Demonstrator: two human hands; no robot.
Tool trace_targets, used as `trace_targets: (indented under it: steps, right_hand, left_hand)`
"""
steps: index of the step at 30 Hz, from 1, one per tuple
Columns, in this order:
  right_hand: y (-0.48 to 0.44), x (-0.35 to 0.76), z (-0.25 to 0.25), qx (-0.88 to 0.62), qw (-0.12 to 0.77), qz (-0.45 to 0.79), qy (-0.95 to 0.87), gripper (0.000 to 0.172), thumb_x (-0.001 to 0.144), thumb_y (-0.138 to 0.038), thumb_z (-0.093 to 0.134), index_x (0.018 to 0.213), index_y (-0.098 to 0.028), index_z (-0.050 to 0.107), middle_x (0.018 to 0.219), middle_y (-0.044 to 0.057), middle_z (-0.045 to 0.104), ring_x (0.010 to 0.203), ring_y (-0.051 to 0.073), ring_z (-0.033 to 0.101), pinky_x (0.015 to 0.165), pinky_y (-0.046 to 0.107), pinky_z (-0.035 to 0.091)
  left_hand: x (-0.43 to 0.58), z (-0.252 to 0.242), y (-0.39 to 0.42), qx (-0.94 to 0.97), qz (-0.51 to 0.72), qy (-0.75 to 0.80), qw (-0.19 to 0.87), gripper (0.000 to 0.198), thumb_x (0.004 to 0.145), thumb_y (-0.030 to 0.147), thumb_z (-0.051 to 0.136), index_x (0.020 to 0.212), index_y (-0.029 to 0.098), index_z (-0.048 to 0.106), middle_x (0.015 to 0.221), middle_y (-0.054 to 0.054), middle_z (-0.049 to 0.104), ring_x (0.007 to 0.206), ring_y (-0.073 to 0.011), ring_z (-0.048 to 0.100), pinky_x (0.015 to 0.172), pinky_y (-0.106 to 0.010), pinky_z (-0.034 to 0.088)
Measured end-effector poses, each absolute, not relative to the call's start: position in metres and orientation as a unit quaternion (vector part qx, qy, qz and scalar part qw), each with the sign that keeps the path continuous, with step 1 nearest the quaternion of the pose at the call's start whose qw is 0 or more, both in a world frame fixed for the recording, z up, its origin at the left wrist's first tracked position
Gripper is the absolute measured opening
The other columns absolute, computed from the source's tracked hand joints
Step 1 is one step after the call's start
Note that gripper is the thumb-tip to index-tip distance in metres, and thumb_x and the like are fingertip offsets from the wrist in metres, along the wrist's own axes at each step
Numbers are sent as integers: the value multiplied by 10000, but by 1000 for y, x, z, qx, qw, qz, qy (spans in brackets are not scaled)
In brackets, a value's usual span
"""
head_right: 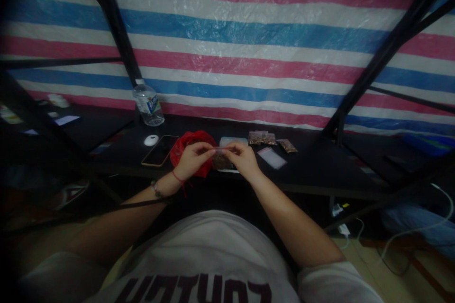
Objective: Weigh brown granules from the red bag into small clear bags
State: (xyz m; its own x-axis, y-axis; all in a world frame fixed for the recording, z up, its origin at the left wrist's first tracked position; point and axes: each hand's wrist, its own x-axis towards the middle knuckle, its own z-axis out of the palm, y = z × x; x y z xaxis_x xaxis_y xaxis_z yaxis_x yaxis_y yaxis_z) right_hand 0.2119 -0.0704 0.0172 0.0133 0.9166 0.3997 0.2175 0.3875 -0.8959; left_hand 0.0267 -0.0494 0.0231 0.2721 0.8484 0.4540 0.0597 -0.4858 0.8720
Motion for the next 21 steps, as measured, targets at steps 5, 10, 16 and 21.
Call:
trace_targets:
  steps: [5,10,16,21]
  right_hand:
    - [-75,206,17,-457,538,323,-631,261,667,-404,742,781,-170,713,734,32,695,632,156,606,600,273,480]
    - [-79,204,20,-447,545,309,-638,222,675,-380,736,742,-170,709,720,36,694,645,157,613,609,268,487]
    - [-82,202,22,-448,537,284,-656,198,693,-365,717,731,-171,709,736,44,699,677,170,632,629,274,498]
    - [-82,202,22,-446,535,264,-667,185,697,-355,711,703,-170,710,696,38,693,640,158,621,596,261,483]
  left_hand:
    - [27,20,-50,721,498,315,364,217,758,351,667,783,135,681,767,-51,679,707,-159,605,675,-263,477]
    - [28,20,-52,735,486,306,361,210,772,343,656,788,135,676,766,-54,680,704,-158,612,665,-260,486]
    - [29,20,-56,760,470,309,325,184,793,312,634,808,133,674,796,-63,683,730,-162,620,683,-263,488]
    - [29,18,-53,772,460,317,304,192,802,317,617,801,133,672,785,-59,681,708,-158,614,661,-258,483]
